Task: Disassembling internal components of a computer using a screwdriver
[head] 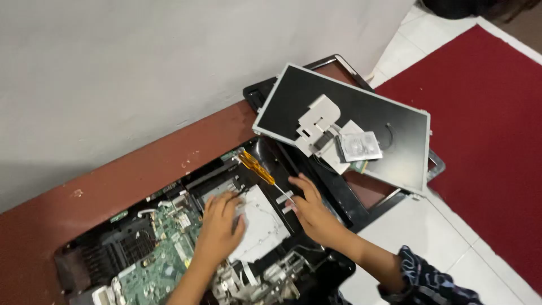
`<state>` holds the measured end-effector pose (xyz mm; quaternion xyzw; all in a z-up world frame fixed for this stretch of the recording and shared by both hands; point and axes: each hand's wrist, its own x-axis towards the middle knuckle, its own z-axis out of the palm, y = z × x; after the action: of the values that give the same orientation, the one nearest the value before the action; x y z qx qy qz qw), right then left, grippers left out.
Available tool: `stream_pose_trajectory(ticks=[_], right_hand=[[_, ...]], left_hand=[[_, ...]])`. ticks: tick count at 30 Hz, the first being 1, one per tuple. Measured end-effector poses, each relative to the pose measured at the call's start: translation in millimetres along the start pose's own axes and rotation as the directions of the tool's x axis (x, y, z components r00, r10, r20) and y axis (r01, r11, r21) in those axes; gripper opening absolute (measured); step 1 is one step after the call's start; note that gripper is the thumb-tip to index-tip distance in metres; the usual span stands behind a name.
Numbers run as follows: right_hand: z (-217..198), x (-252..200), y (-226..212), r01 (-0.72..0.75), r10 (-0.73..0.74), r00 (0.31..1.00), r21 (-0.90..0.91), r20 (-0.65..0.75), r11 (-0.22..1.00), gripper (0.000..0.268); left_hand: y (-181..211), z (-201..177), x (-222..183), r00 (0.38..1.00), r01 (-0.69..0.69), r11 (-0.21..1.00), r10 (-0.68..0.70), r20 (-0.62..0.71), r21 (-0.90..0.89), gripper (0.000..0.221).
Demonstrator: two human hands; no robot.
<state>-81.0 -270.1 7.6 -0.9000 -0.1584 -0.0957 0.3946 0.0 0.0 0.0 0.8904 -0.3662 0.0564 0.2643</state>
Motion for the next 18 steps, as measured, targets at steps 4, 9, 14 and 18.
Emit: stream_pose_trajectory(ticks=[4,9,14,18], right_hand=[[14,-6,16,0.115,-0.128,0.982,-0.098,-0.138,0.988,0.009],[8,-5,13,0.115,-0.086,0.979,0.151,-0.187,0.982,0.018],[14,-15,-2,0.094,-0.063,0.986,0.199,-0.156,0.975,0.018],[54,-30,28,0.152,-0.047,0.955,0.345,-0.294,0.926,0.015]], left_hand=[[2,-9,-7,0.995,0.064,0.994,-0.07,-0.07,-0.093,0.041],[39,-26,-49,0.866,0.446,0.773,-0.5,-0.001,-0.452,0.039],[101,-45,-81,0.731,0.544,0.411,-0.66,0.173,-0.731,0.057],[103,-48,-90,0.653,0.576,0.153,-0.678,0.339,-0.803,0.071]])
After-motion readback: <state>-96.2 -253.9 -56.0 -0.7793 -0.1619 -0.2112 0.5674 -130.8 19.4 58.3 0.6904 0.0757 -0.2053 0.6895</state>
